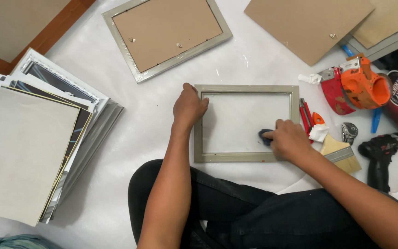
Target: Cleaning the glass of a picture frame using a brush and a cloth
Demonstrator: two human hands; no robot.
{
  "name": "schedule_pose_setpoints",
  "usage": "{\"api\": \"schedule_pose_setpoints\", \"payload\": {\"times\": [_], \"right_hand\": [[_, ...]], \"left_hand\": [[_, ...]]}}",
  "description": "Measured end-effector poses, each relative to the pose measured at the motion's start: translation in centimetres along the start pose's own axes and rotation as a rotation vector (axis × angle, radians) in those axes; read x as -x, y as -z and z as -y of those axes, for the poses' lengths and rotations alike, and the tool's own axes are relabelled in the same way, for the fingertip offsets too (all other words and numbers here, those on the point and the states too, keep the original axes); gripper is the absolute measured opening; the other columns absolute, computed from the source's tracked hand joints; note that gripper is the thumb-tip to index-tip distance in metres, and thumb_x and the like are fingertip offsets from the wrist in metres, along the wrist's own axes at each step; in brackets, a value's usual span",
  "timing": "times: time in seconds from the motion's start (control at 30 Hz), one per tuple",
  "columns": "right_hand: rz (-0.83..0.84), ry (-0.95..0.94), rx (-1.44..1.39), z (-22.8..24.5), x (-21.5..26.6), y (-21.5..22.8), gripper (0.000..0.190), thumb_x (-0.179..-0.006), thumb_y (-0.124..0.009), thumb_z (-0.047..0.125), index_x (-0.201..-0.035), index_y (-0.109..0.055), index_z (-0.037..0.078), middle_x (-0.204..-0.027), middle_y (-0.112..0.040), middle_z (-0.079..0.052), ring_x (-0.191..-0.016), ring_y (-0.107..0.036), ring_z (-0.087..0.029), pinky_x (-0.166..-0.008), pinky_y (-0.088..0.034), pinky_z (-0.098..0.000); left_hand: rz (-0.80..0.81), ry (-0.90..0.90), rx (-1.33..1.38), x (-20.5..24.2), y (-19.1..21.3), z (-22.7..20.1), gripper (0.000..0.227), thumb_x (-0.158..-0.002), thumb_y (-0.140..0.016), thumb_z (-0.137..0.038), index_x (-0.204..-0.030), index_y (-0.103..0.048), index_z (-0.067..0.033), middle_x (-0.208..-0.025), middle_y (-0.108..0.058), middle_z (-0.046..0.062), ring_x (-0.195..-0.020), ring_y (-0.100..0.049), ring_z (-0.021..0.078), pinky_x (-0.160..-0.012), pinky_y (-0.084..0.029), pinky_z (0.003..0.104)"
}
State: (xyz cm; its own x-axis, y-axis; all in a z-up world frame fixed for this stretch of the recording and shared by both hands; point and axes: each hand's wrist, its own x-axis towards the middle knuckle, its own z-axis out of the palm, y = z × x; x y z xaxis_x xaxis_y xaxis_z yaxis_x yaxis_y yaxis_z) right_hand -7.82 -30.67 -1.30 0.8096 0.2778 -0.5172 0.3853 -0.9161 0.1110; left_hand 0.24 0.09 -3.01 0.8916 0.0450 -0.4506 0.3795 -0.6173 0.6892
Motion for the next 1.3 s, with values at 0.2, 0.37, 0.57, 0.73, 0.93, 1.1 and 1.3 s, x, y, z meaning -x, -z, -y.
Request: {"api": "schedule_pose_setpoints", "payload": {"times": [0.2,0.37,0.57,0.73,0.93,1.1,1.3], "right_hand": [[-0.039,-0.089,-0.105,0.7,0.6,-0.9,0.037,-0.081,-0.065,0.022,-0.114,-0.081,0.027,-0.1,-0.066,-0.011,-0.099,-0.066,-0.033,-0.086,-0.055,-0.0459],[0.04,0.189,-0.288,6.8,0.0,2.0,0.04,-0.086,-0.061,0.017,-0.12,-0.078,0.027,-0.113,-0.062,-0.01,-0.111,-0.061,-0.033,-0.096,-0.051,-0.0427],[0.19,-0.043,-0.161,1.8,-1.1,2.1,0.036,-0.081,-0.062,0.024,-0.106,-0.083,0.041,-0.109,-0.071,-0.005,-0.108,-0.069,-0.032,-0.093,-0.056,-0.0465],[-0.055,-0.279,-0.21,-3.2,-3.2,-1.1,0.039,-0.085,-0.061,0.029,-0.119,-0.078,0.036,-0.106,-0.067,-0.011,-0.103,-0.07,-0.036,-0.081,-0.06,-0.0494],[-0.072,0.072,-0.422,5.5,-0.8,1.1,0.042,-0.085,-0.062,0.023,-0.126,-0.074,0.021,-0.106,-0.065,-0.016,-0.102,-0.068,-0.04,-0.085,-0.059,-0.0499],[0.055,0.158,-0.581,3.1,-1.4,3.0,0.042,-0.087,-0.061,0.02,-0.128,-0.073,0.019,-0.111,-0.067,-0.019,-0.107,-0.067,-0.043,-0.091,-0.057,-0.0522],[-0.255,-0.31,-0.315,-3.4,-4.6,-1.9,0.045,-0.09,-0.058,0.03,-0.131,-0.071,0.017,-0.097,-0.066,-0.016,-0.091,-0.073,-0.039,-0.077,-0.06,-0.0495]], "left_hand": [[-0.003,-0.002,-0.011,0.0,-0.6,0.0,0.043,-0.091,-0.073,-0.027,-0.117,-0.052,0.001,-0.104,-0.069,0.025,-0.097,-0.073,0.0444,-0.079,-0.058,0.055],[0.004,-0.027,0.037,-0.1,-0.4,0.8,0.04,-0.092,-0.071,-0.028,-0.112,-0.053,0.0009,-0.101,-0.069,0.027,-0.094,-0.073,0.0461,-0.075,-0.058,0.055],[0.007,0.006,0.03,0.2,-0.1,0.5,0.039,-0.092,-0.071,-0.029,-0.11,-0.053,0.0008,-0.097,-0.069,0.027,-0.091,-0.073,0.0441,-0.074,-0.058,0.053],[0.015,0.015,0.049,0.9,0.2,-0.2,0.038,-0.092,-0.071,-0.029,-0.11,-0.053,-0.0006,-0.105,-0.069,0.031,-0.099,-0.072,0.0478,-0.079,-0.058,0.055],[0.025,0.019,0.065,1.3,0.8,-1.1,0.042,-0.093,-0.071,-0.031,-0.113,-0.051,0.0005,-0.112,-0.066,0.036,-0.104,-0.069,0.0523,-0.084,-0.056,0.059],[0.037,0.05,0.085,1.0,0.7,-0.8,0.044,-0.093,-0.071,-0.033,-0.114,-0.051,0.0001,-0.109,-0.068,0.032,-0.103,-0.07,0.0498,-0.083,-0.056,0.057],[0.06,0.059,0.082,0.7,0.2,-0.5,0.043,-0.092,-0.071,-0.034,-0.112,-0.053,-0.0005,-0.104,-0.069,0.027,-0.099,-0.071,0.0446,-0.081,-0.057,0.054]]}}
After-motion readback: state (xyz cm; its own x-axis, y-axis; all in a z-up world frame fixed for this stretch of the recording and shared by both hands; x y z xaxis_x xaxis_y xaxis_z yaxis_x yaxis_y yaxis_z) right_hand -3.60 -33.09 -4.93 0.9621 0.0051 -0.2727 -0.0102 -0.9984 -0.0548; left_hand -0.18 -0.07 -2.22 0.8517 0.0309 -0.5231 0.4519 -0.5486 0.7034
